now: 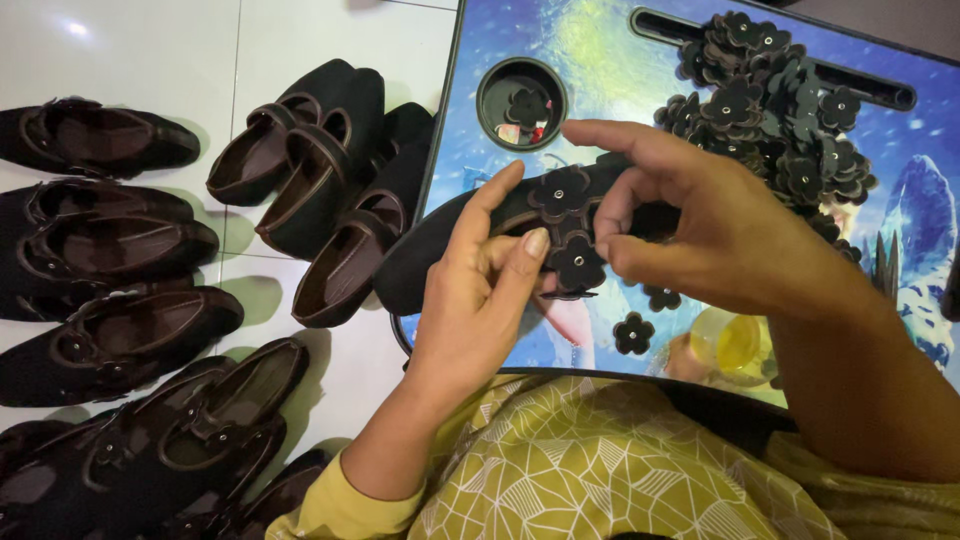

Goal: The person sits on the floor with a lap tray and attaches black flower-shaped cutouts to the straps of black mary-jane shoes. They pick up flower pieces, apply glue from a small container, press the flowers onto the shoe straps, and set finished shoes aside among many completed pairs on the floor.

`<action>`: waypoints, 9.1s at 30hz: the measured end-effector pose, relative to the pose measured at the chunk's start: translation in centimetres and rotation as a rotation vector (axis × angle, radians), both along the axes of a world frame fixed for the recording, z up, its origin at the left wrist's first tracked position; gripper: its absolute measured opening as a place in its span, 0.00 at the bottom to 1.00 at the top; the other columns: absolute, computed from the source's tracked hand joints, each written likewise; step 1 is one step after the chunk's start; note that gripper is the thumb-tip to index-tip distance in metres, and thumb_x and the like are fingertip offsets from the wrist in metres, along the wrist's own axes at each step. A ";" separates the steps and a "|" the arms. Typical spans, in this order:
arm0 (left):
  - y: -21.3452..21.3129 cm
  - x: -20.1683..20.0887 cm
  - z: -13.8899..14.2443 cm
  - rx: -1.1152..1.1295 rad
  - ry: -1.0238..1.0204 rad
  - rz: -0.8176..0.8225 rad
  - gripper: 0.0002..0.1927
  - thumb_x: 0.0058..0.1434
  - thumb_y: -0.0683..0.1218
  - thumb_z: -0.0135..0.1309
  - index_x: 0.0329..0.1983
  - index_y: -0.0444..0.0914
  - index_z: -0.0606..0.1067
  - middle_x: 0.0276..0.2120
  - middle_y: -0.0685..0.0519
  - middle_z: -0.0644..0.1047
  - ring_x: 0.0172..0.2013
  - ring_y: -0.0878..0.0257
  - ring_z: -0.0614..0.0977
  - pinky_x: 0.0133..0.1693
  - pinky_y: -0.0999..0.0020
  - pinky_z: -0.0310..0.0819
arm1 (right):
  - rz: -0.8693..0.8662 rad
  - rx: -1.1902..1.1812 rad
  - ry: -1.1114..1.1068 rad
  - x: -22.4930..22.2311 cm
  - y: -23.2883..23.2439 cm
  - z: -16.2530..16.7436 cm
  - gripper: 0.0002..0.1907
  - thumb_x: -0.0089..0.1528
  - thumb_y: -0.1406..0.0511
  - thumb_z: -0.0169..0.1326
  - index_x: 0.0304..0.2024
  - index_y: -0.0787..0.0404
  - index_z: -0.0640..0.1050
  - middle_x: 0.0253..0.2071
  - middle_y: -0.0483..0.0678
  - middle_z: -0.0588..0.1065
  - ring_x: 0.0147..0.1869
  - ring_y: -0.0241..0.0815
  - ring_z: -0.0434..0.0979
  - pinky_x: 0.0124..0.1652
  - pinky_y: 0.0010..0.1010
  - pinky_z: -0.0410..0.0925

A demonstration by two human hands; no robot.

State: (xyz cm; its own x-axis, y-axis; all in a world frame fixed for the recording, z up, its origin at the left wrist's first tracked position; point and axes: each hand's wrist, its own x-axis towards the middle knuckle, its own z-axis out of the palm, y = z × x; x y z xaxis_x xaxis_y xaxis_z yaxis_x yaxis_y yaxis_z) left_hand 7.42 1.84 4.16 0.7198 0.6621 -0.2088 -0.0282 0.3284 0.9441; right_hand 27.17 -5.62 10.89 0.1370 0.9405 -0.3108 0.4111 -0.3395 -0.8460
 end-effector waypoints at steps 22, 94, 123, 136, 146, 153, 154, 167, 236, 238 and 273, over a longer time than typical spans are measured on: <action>-0.2 -0.2 -0.1 0.016 0.040 -0.011 0.30 0.72 0.46 0.49 0.76 0.39 0.60 0.34 0.56 0.81 0.36 0.73 0.79 0.42 0.75 0.75 | -0.004 0.097 0.108 0.1 -1.4 -1.8 0.43 0.57 0.74 0.59 0.75 0.59 0.61 0.34 0.43 0.76 0.40 0.31 0.75 0.43 0.24 0.72; -1.1 0.2 -0.5 0.011 0.048 -0.011 0.37 0.63 0.35 0.58 0.74 0.38 0.59 0.34 0.53 0.78 0.33 0.72 0.79 0.32 0.76 0.77 | -0.166 0.171 -0.292 -3.2 -4.1 -3.9 0.42 0.57 0.67 0.63 0.72 0.59 0.63 0.35 0.38 0.79 0.47 0.31 0.79 0.73 0.50 0.41; -3.2 -0.8 -0.9 0.065 0.130 -0.024 0.36 0.63 0.38 0.61 0.74 0.41 0.64 0.34 0.56 0.82 0.30 0.76 0.77 0.35 0.79 0.74 | -0.268 0.236 0.042 -1.6 -2.6 -3.5 0.33 0.63 0.72 0.60 0.70 0.65 0.68 0.38 0.41 0.74 0.41 0.27 0.71 0.38 0.19 0.68; -3.1 -0.8 -1.0 0.102 0.119 -0.016 0.35 0.63 0.38 0.61 0.73 0.40 0.65 0.33 0.56 0.82 0.31 0.75 0.79 0.36 0.79 0.75 | -0.328 0.204 0.126 -1.8 -2.9 -3.8 0.34 0.62 0.73 0.60 0.70 0.65 0.67 0.35 0.40 0.73 0.37 0.25 0.70 0.35 0.17 0.66; -3.0 -0.9 -1.2 0.098 0.114 -0.029 0.35 0.63 0.38 0.61 0.73 0.39 0.65 0.32 0.55 0.81 0.34 0.73 0.81 0.39 0.77 0.77 | -0.330 0.186 0.135 -1.6 -2.8 -3.7 0.35 0.62 0.73 0.60 0.71 0.64 0.66 0.35 0.41 0.75 0.37 0.25 0.72 0.34 0.18 0.67; -3.1 -1.0 -1.4 0.085 0.108 -0.032 0.36 0.63 0.37 0.61 0.74 0.39 0.64 0.33 0.56 0.80 0.36 0.73 0.81 0.42 0.77 0.77 | -0.275 0.209 0.006 -1.8 -2.5 -3.3 0.34 0.62 0.72 0.61 0.70 0.64 0.68 0.37 0.41 0.75 0.40 0.27 0.71 0.39 0.20 0.68; -3.2 -1.0 -1.4 0.081 0.109 -0.030 0.37 0.62 0.37 0.62 0.74 0.39 0.63 0.33 0.56 0.80 0.36 0.73 0.80 0.41 0.76 0.77 | -0.254 0.219 -0.051 -1.8 -2.6 -3.0 0.34 0.62 0.72 0.61 0.71 0.63 0.67 0.37 0.41 0.75 0.40 0.27 0.71 0.40 0.20 0.68; -2.7 -0.8 -1.0 0.111 0.103 -0.018 0.39 0.63 0.36 0.60 0.76 0.39 0.59 0.33 0.55 0.80 0.36 0.73 0.79 0.43 0.77 0.76 | -0.003 0.352 -0.439 -1.3 -1.4 -3.1 0.48 0.58 0.65 0.68 0.75 0.61 0.59 0.48 0.44 0.77 0.51 0.40 0.74 0.66 0.39 0.58; 5.2 3.9 -5.1 -0.207 -0.241 -0.085 0.37 0.62 0.34 0.59 0.75 0.37 0.63 0.25 0.59 0.74 0.28 0.74 0.75 0.34 0.78 0.68 | -0.263 0.035 -0.334 -5.5 -0.8 -6.6 0.64 0.53 0.61 0.72 0.79 0.49 0.43 0.43 0.64 0.82 0.75 0.57 0.69 0.64 0.43 0.66; 5.3 3.9 -5.1 -0.207 -0.259 -0.084 0.37 0.62 0.34 0.59 0.75 0.36 0.63 0.25 0.59 0.74 0.28 0.74 0.75 0.33 0.78 0.68 | -0.261 0.086 -0.327 -5.6 -0.7 -6.7 0.62 0.54 0.60 0.71 0.80 0.49 0.46 0.56 0.65 0.75 0.70 0.57 0.74 0.64 0.40 0.66; 3.9 -0.6 -1.1 0.317 0.108 0.158 0.38 0.72 0.47 0.52 0.80 0.37 0.49 0.42 0.48 0.85 0.41 0.68 0.85 0.45 0.72 0.80 | 0.223 0.640 -0.744 -2.4 2.9 -4.0 0.41 0.62 0.80 0.55 0.76 0.62 0.58 0.56 0.57 0.78 0.58 0.57 0.80 0.57 0.41 0.74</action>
